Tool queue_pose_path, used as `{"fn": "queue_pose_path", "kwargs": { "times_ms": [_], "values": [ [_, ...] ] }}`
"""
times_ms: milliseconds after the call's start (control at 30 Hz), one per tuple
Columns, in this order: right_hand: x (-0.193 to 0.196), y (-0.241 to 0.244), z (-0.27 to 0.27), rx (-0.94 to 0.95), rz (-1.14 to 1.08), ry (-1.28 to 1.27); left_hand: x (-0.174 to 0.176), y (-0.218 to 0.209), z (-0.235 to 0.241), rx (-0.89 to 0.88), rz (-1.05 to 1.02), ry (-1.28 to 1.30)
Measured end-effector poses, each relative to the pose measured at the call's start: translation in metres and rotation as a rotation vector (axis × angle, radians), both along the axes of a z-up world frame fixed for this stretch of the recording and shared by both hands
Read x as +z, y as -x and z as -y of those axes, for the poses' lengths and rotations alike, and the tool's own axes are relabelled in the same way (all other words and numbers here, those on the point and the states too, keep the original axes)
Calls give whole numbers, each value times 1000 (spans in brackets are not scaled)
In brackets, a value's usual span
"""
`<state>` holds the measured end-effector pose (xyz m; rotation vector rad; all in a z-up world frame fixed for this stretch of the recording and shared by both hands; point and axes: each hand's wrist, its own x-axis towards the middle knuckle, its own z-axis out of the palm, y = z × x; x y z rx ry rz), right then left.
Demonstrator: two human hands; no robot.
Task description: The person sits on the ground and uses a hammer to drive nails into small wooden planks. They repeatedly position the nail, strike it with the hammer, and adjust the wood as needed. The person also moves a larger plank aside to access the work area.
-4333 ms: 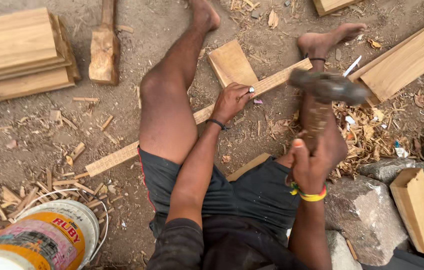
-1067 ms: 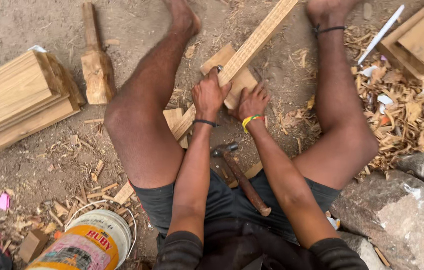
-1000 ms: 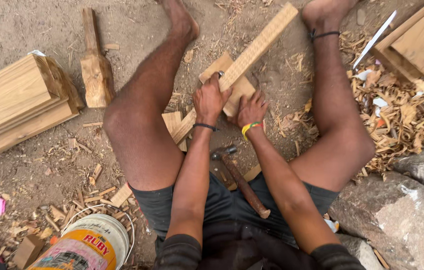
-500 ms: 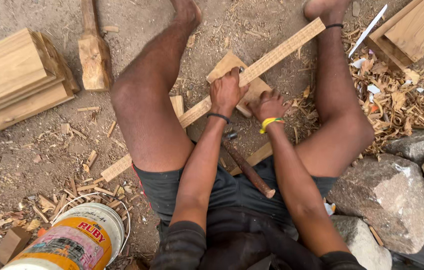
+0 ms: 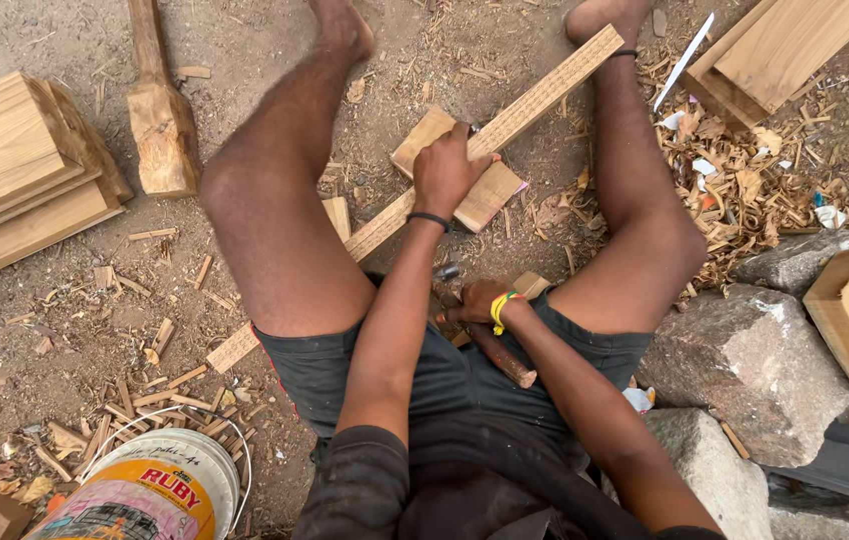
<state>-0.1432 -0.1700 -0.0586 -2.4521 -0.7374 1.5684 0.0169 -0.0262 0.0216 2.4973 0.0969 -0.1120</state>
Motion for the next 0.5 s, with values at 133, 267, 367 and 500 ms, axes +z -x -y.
{"fn": "queue_pose_path", "kwargs": {
  "times_ms": [133, 267, 367, 500],
  "values": [
    [-41, 3, 6, -10, -55, -105, -5, 2, -16, -15, 72, 210],
    [-37, 2, 16, -248, -92, -191, -11, 6, -38, -22, -198, 295],
    [-10, 15, 33, -456, -141, -276, -11, 15, -53, -80, 107, 295],
    [53, 24, 51, -1001, -490, -558, -3, 3, -40, -80, 182, 298]
  ]
}}
